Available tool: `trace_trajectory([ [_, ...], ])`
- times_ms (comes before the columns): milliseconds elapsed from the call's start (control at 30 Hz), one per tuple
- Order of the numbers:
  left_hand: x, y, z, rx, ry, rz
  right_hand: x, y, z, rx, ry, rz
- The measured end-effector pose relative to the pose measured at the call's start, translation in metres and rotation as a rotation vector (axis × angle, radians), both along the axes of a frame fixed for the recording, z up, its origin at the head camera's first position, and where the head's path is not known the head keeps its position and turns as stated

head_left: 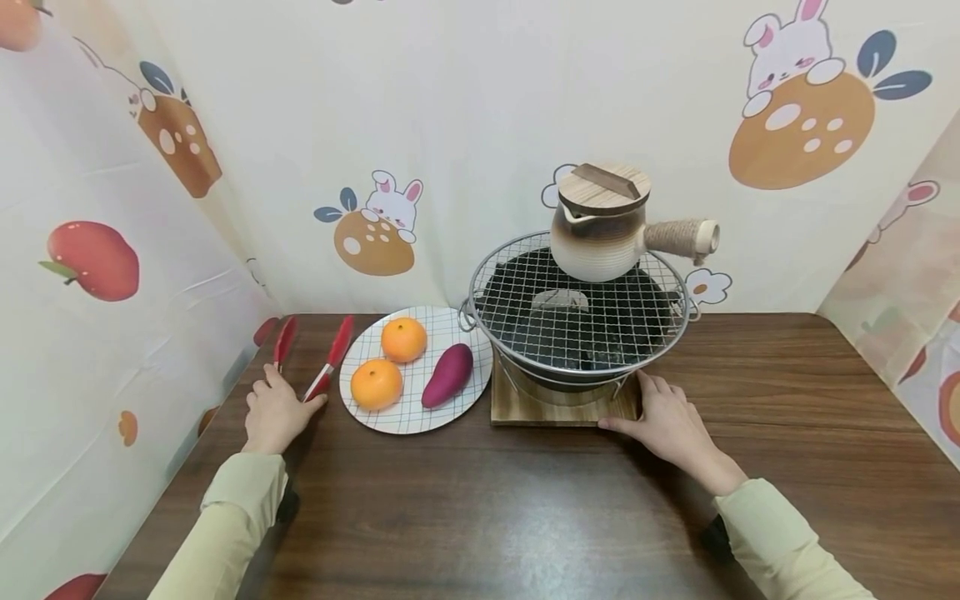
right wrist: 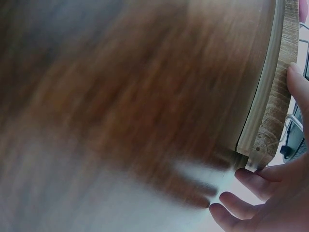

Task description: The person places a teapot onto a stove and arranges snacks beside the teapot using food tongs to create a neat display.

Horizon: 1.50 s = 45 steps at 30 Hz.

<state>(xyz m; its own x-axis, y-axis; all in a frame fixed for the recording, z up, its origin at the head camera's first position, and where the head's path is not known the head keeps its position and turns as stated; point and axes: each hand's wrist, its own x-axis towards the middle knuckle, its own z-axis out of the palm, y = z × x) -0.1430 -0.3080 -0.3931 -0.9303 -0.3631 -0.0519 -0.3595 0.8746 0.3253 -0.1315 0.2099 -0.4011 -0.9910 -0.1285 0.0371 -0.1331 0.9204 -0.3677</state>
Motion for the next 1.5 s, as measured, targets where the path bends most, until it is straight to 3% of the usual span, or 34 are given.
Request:
trace_trajectory([
  [133, 0.000, -0.001, -0.001, 0.012, -0.012, 0.007, 0.001, 0.000, 0.000, 0.001, -0.002, 0.000],
  [467, 0.003, -0.008, -0.008, 0.035, 0.059, 0.011, 0.002, 0.001, -0.001, -0.003, 0.003, 0.001],
  [667, 0.010, -0.019, -0.005, 0.069, 0.083, 0.071, 0.002, -0.001, -0.001, -0.006, 0.001, 0.004],
  [800, 0.017, -0.023, 0.002, 0.073, 0.139, 0.080, 0.002, -0.001, 0.000, -0.006, -0.006, 0.004],
  [1100, 0.045, -0.024, 0.022, 0.084, 0.155, 0.046, 0.002, 0.001, 0.000, 0.001, -0.010, 0.007],
  [1500, 0.078, -0.014, 0.028, 0.078, 0.190, -0.070, 0.002, 0.000, 0.000, 0.002, -0.017, 0.014],
])
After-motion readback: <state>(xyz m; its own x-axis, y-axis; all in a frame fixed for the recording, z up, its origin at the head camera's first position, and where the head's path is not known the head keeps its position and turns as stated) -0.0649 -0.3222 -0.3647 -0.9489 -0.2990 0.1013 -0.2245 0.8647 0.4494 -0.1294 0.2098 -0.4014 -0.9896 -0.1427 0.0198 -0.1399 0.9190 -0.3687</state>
